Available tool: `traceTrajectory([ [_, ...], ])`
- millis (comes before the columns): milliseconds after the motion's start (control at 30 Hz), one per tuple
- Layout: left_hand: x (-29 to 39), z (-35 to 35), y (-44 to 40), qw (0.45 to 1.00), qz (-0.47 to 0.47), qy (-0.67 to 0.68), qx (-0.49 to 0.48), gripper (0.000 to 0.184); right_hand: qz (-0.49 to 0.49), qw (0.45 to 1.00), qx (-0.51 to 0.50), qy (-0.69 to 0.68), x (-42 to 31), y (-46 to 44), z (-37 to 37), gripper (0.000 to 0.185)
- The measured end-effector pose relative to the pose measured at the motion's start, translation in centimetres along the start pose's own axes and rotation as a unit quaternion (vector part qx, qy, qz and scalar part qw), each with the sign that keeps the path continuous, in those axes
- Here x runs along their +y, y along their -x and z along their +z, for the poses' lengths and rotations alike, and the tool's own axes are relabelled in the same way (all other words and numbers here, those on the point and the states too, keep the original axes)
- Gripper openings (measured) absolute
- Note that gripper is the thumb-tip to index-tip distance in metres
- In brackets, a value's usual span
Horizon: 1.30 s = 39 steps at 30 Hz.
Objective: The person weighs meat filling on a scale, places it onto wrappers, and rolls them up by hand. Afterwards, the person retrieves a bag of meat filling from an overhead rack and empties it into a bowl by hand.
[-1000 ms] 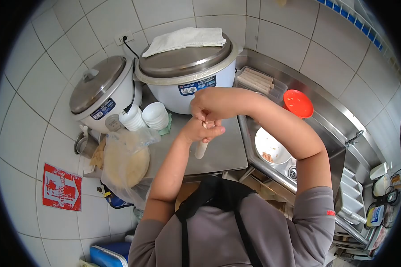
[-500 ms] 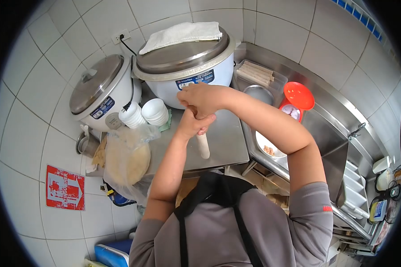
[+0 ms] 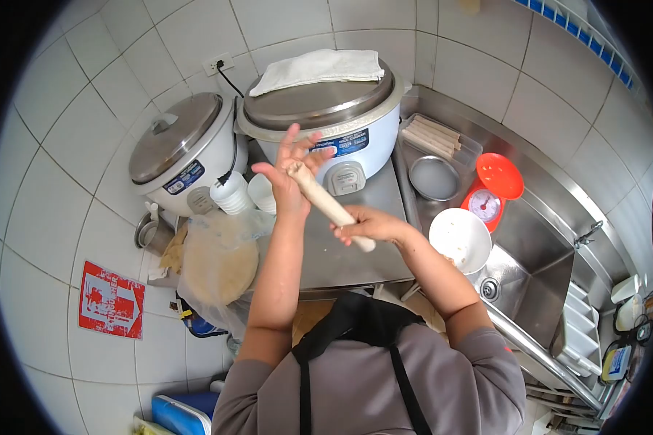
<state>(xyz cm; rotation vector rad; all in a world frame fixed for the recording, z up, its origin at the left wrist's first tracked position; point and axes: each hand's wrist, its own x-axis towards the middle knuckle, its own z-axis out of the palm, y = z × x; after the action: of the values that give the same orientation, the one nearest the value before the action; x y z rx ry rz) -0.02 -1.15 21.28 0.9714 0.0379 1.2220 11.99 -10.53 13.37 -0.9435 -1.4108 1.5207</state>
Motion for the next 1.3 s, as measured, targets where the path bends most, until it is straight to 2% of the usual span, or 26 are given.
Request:
traceTrajectory([
  [33, 0.0, 0.6, -0.2, 0.994, 0.017, -0.026, 0.101, 0.092, 0.011, 0.996, 0.064, 0.069, -0.5, 0.0, -0.1, 0.035],
  [67, 0.0, -0.4, 0.0, 0.987, 0.004, 0.021, 0.156, 0.08, 0.022, 0.982, 0.127, 0.137, -1.1, 0.2, -0.3, 0.032],
  [100, -0.8, -0.9, 0.8, 0.985, -0.008, 0.028, 0.169, 0.072, 0.034, 0.959, 0.19, 0.206, -2.1, 0.5, -0.2, 0.03],
  [133, -1.8, -1.1, 1.5, 0.983, -0.018, 0.035, 0.18, 0.065, 0.028, 0.914, 0.253, 0.315, -3.1, 0.9, 0.6, 0.031],
  [167, -2.6, -1.3, 1.9, 0.981, -0.028, 0.042, 0.189, 0.058, -0.006, 0.882, 0.28, 0.378, -2.6, 0.9, 0.6, 0.032],
  [233, -3.4, -1.4, 2.2, 0.982, -0.017, -0.07, 0.173, 0.041, -0.07, 0.804, 0.326, 0.492, -1.1, 1.0, 1.1, 0.035],
  [333, -3.0, -0.7, 3.4, 0.977, -0.044, -0.164, 0.128, 0.021, -0.109, 0.881, 0.284, 0.363, -1.9, 2.5, 1.5, 0.04],
  [433, -2.2, 0.5, 4.6, 0.971, -0.052, -0.221, 0.072, 0.019, -0.298, 0.775, 0.353, 0.432, -6.1, 3.4, 2.1, 0.042],
  [467, -2.3, 0.3, 5.0, 0.968, -0.042, -0.242, 0.055, 0.017, -0.325, 0.734, 0.346, 0.487, -7.2, 3.4, 2.7, 0.035],
  [567, -2.5, 0.5, 6.2, 0.955, 0.023, -0.295, 0.022, 0.006, -0.336, 0.663, 0.3, 0.598, -8.5, 3.2, 4.1, 0.031],
  [667, -2.5, 0.3, 6.4, 0.943, 0.052, -0.327, -0.015, 0.006, -0.337, 0.668, 0.276, 0.603, -8.5, 3.0, 3.9, 0.025],
  [767, -1.9, 1.4, 6.7, 0.958, 0.018, -0.285, -0.005, 0.008, -0.334, 0.672, 0.252, 0.611, -8.9, 2.9, 3.7, 0.021],
  [800, -1.9, 1.2, 6.7, 0.965, -0.021, -0.262, -0.012, 0.01, -0.332, 0.675, 0.247, 0.611, -9.1, 2.9, 3.6, 0.02],
  [900, -1.6, 0.7, 6.3, 0.972, -0.14, -0.186, -0.022, 0.015, -0.334, 0.726, 0.23, 0.555, -9.2, 3.0, 2.8, 0.032],
  [933, -1.0, 1.1, 5.9, 0.971, -0.181, -0.157, -0.016, 0.016, -0.329, 0.8, 0.248, 0.437, -8.0, 2.9, 2.6, 0.037],
  [1000, -0.4, 0.5, 4.9, 0.967, -0.232, -0.101, -0.026, 0.02, -0.303, 0.897, 0.266, 0.182, -4.2, 2.2, 1.3, 0.048],
  [1067, -0.6, 0.1, 4.0, 0.985, -0.154, -0.077, 0.009, 0.021, -0.137, 0.985, 0.099, 0.034, -1.2, 2.9, 2.3, 0.054],
  [1100, -0.5, -0.1, 3.6, 0.991, -0.117, -0.066, 0.027, 0.022, -0.048, 0.998, 0.012, -0.043, -0.2, 3.1, 2.5, 0.057],
  [1133, -0.5, 0.6, 3.4, 0.993, -0.06, -0.039, 0.096, 0.027, -0.02, 0.999, 0.011, -0.037, 0.4, 2.8, 2.1, 0.055],
  [1200, -0.6, -1.4, 2.2, 0.983, -0.039, 0.004, 0.177, 0.028, 0.037, 0.999, 0.012, -0.027, 1.2, 2.6, 1.5, 0.051],
  [1233, -0.6, -2.8, 2.0, 0.975, -0.031, 0.025, 0.217, 0.029, 0.041, 0.999, 0.006, 0.024, 0.8, 2.8, 1.2, 0.049],
  [1267, -0.8, -3.9, 2.0, 0.975, -0.034, 0.043, 0.216, 0.03, 0.044, 0.996, 0.0, 0.076, -0.2, 3.0, 0.5, 0.047],
  [1300, -1.4, -5.9, 2.0, 0.982, -0.039, 0.076, 0.17, 0.032, 0.048, 0.991, -0.005, 0.127, -1.4, 3.3, -0.2, 0.045],
])
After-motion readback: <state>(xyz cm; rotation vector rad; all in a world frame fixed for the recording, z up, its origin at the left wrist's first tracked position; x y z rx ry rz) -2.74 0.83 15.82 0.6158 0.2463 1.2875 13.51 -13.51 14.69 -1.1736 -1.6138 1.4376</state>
